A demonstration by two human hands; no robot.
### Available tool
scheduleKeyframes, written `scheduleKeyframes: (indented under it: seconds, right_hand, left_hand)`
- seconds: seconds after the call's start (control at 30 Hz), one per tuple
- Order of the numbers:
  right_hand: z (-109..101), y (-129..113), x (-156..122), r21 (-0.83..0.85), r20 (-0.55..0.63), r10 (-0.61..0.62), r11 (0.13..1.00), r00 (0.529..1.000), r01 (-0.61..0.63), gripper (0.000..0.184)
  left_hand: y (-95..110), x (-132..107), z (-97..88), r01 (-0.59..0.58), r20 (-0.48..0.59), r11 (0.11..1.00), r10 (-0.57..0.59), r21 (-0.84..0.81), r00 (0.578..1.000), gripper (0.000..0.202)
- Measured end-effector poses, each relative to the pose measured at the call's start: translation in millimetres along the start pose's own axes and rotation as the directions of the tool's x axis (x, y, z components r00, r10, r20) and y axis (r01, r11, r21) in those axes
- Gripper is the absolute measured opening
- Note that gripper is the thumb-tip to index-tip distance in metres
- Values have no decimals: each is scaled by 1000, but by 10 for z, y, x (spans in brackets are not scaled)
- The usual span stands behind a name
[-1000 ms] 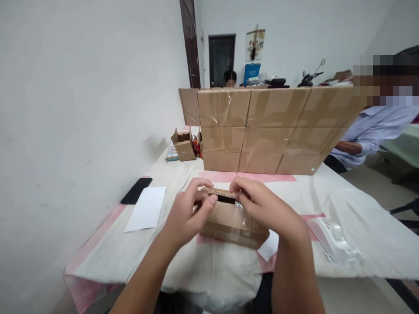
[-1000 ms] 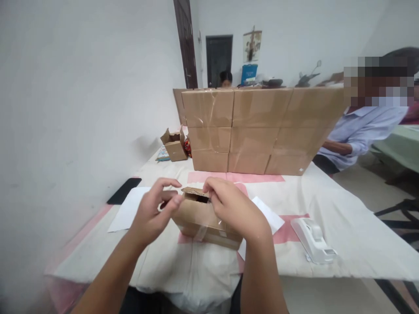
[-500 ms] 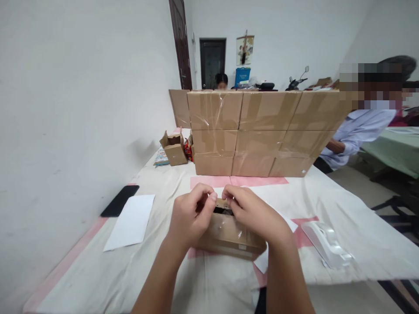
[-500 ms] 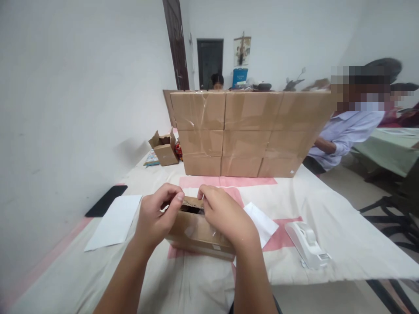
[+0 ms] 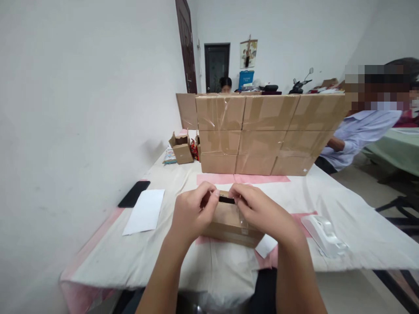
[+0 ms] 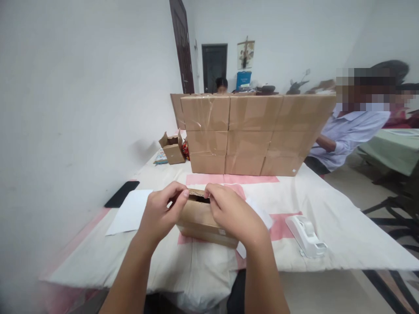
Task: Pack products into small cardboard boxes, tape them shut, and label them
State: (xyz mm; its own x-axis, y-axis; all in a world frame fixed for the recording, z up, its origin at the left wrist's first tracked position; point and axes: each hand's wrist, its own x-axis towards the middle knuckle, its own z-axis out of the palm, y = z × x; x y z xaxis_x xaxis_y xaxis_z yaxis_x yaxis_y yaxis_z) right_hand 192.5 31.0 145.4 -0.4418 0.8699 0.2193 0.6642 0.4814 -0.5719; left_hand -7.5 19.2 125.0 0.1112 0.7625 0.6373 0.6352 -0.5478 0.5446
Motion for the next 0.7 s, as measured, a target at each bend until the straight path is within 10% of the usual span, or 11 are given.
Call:
scheduleKeyframes:
  seconds: [0.3, 0.7]
  right_hand:
    - [31, 17, 41, -38, 44, 12, 999, 999, -10, 20]
    - [174, 153, 223, -34, 21, -82, 996, 996, 82, 21]
  left_hand:
    - [-327, -127, -55, -33, 76, 980, 19, 195, 997, 22]
    - [-1330, -295, 209, 266, -151, 950, -290, -161, 945, 27]
